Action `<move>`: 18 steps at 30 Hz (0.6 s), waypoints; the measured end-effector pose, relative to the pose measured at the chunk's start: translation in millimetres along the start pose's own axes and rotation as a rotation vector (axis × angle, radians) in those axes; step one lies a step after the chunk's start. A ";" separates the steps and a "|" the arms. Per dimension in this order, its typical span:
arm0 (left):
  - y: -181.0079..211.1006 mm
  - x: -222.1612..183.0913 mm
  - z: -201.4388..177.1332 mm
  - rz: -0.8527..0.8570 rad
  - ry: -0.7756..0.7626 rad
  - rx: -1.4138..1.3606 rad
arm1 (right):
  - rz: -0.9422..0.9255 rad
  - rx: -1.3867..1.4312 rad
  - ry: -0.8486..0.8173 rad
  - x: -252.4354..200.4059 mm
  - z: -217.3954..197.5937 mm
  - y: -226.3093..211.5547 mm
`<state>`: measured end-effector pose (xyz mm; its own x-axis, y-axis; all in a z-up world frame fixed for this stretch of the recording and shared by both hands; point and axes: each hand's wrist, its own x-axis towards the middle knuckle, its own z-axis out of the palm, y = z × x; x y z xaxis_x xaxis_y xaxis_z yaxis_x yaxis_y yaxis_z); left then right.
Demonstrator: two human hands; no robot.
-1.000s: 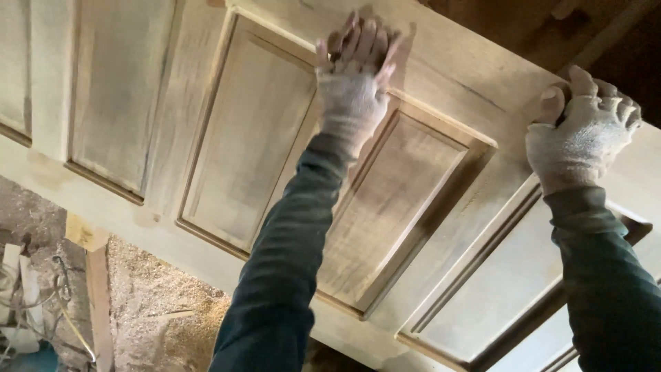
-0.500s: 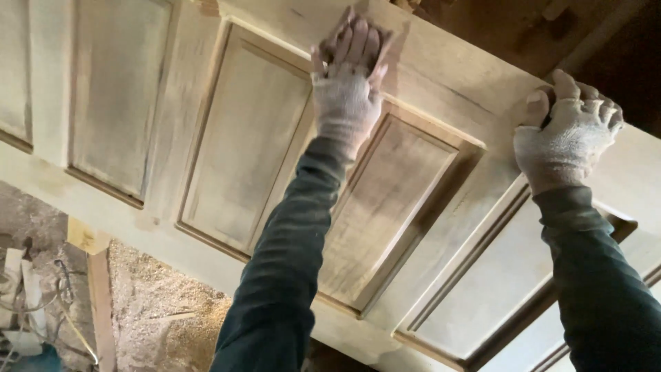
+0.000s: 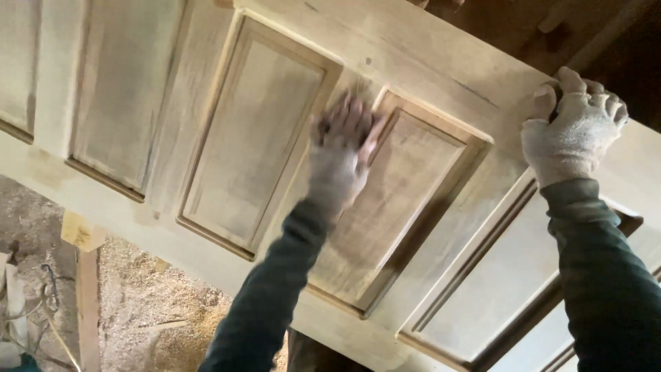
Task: Hand-sanding a paneled wooden door to smooth the surface and edges.
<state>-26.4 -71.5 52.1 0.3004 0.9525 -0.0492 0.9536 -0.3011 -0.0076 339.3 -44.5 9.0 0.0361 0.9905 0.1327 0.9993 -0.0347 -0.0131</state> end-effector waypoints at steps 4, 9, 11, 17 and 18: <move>-9.0 -117.4 -16.6 0.000 -0.066 -0.585 | -0.076 0.016 0.042 -5.5 -3.7 4.9; -12.4 -131.2 -83.6 -0.235 -0.059 -1.136 | -0.535 0.419 0.289 -28.8 -72.7 -89.8; -9.5 -120.4 -91.8 -0.175 -0.039 -1.321 | -0.805 1.500 -0.105 -57.1 -124.5 -156.0; -11.4 -80.0 -100.4 0.221 0.138 -1.291 | -0.103 1.928 -1.062 -68.9 -163.5 -182.6; -10.9 -77.0 -83.0 0.224 0.135 -1.295 | -0.098 1.927 -1.059 -69.7 -165.7 -189.5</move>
<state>-58.1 -137.8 138.9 0.3815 0.9077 0.1751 0.1921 -0.2631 0.9454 148.8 -128.9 166.4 -0.6849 0.6910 -0.2312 -0.2507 -0.5214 -0.8157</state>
